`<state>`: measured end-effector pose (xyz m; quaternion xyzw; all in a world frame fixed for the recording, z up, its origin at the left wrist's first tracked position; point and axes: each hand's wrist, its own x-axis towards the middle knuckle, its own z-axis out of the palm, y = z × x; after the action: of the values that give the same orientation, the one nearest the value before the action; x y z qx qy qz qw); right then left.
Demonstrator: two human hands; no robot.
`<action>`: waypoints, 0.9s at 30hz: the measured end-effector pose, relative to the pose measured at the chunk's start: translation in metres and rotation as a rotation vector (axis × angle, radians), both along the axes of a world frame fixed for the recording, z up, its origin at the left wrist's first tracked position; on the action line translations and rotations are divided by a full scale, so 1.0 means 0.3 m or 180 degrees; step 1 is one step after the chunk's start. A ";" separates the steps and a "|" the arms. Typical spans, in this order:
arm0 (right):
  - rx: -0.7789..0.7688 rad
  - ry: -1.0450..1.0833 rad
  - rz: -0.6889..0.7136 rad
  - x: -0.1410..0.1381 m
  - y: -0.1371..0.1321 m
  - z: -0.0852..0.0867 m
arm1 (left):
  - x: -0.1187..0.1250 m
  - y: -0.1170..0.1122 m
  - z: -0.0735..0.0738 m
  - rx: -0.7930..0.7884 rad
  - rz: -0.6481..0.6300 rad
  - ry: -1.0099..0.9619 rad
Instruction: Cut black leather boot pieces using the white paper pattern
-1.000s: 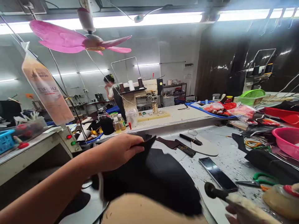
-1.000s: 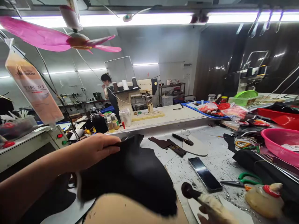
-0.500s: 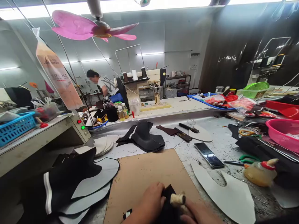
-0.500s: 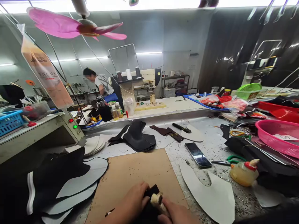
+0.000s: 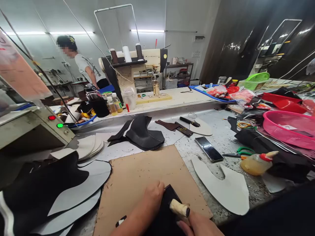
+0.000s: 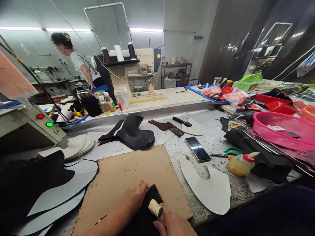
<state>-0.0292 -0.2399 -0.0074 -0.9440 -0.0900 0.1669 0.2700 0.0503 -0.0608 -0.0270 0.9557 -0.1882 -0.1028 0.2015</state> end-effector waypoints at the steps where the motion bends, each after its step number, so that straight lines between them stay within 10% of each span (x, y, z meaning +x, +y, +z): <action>1: 0.0035 0.0008 0.0012 -0.003 0.000 -0.003 | 0.013 -0.003 -0.001 0.0019 0.0035 -0.0031; 7: -0.0087 -0.0188 -0.0169 -0.020 0.013 -0.012 | 0.081 0.017 0.033 -0.0129 0.0432 -0.0175; 14: -0.0041 -0.0100 -0.0052 -0.001 0.002 0.004 | -0.052 0.041 -0.022 -0.0742 0.0728 -0.0170; 20: 0.0386 -0.0105 0.0084 0.061 -0.013 0.123 | -0.092 0.044 -0.118 -0.0846 0.0348 -0.1158; 27: 0.0269 -0.0761 0.0031 0.161 0.051 0.158 | -0.098 0.042 -0.098 -0.0524 0.0120 -0.1283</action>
<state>0.0192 -0.2247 0.0399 -0.9445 -0.1332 0.0505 0.2961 0.0209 -0.0482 -0.0565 0.9406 -0.2146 0.1098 0.2391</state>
